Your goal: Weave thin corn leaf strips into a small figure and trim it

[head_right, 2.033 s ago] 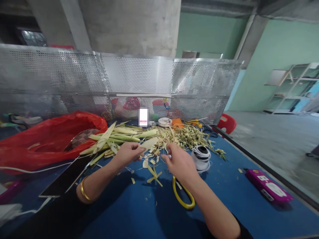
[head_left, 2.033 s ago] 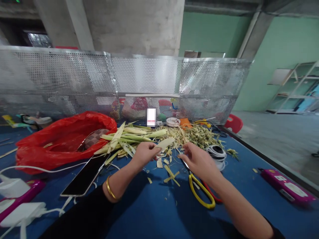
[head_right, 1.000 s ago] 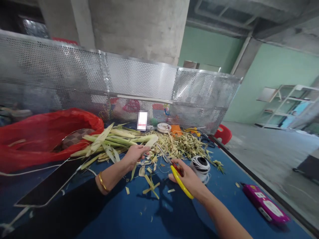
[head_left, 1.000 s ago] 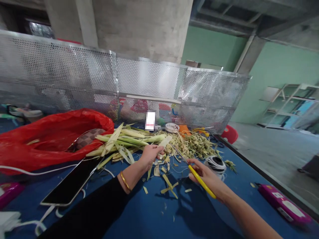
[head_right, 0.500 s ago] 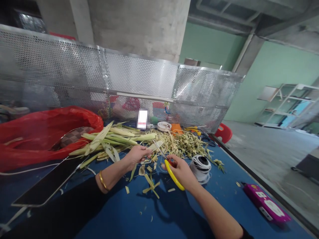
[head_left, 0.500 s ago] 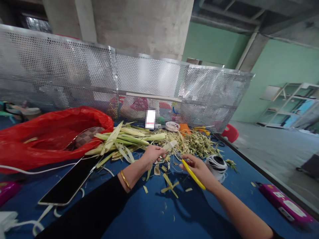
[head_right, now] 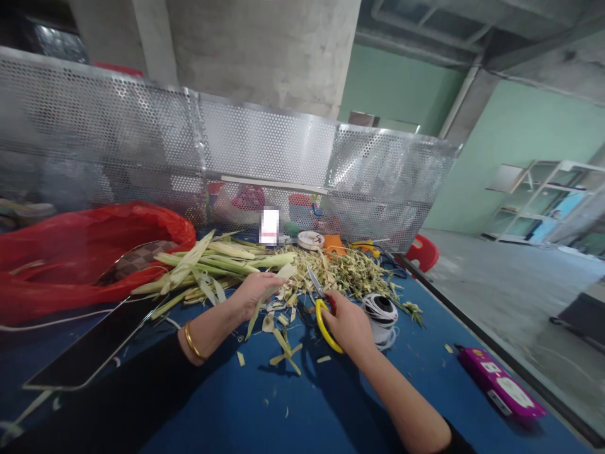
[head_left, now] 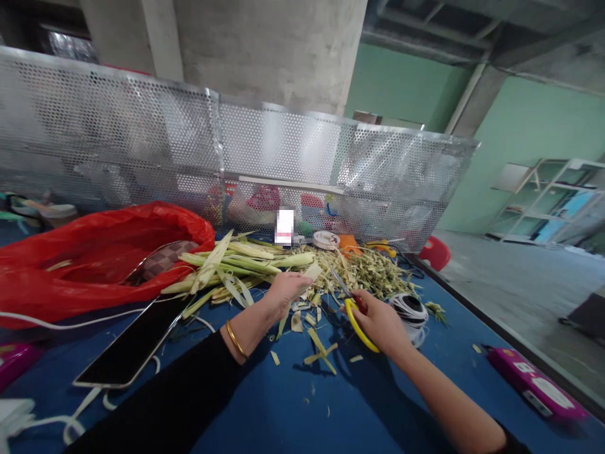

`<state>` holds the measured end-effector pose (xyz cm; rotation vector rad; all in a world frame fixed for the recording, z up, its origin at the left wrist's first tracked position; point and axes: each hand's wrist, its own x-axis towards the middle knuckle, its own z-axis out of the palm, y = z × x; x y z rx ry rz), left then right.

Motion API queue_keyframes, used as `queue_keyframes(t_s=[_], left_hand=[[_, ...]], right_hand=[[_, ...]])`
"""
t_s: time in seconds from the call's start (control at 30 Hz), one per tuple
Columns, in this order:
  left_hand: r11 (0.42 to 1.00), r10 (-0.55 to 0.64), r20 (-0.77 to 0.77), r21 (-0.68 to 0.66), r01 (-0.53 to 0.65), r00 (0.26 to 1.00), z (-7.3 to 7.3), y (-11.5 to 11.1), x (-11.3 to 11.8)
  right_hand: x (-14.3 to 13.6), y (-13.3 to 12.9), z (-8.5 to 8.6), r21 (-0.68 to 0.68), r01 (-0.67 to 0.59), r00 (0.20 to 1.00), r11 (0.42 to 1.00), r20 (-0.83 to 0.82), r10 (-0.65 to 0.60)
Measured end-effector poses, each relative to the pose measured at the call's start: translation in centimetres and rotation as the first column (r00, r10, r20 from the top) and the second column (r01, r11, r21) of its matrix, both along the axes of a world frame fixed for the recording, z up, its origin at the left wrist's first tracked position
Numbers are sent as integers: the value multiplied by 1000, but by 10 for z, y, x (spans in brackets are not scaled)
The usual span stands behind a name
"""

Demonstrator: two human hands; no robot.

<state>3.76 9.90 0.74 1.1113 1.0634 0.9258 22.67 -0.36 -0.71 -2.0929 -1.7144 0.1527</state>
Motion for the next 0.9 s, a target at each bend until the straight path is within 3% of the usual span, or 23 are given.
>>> queue_keyframes(t_s=[0.1,0.2,0.27,0.3,0.33,0.4,0.43,0.53,0.63,0.9], left_hand=[[999,30,97,-19,-29,995,4,-3,3],[999,27,194,-25,-23,981,7,-10,8],[999,34,244,-15,-31,969,10,-15,11],[999,37,265,-5,-37,964,11,-18,12],[999,39,282,6,-43,958,12,-20,12],[998,40,310,31,-53,950,14,-24,12],[998,40,317,42,-56,947,15,-25,12],[997,35,320,53,-55,947,17,-27,11],[998,23,308,52,-40,951,18,-25,10],[983,19,287,168,-70,958,25,-22,8]], right_hand=[[-2,0,1,-53,4,961,999,277,11],[-8,4,10,-33,-28,953,999,301,37],[-17,11,24,44,-78,971,996,230,66],[-23,16,31,178,-113,994,977,19,112],[-30,23,39,272,-118,951,955,-245,188],[-44,37,50,345,-77,696,935,-653,298],[-51,44,53,374,-27,570,927,-756,322],[-65,59,52,416,44,486,908,-803,345],[-65,62,45,434,64,465,899,-810,358],[-54,51,46,380,-110,504,918,-775,381]])
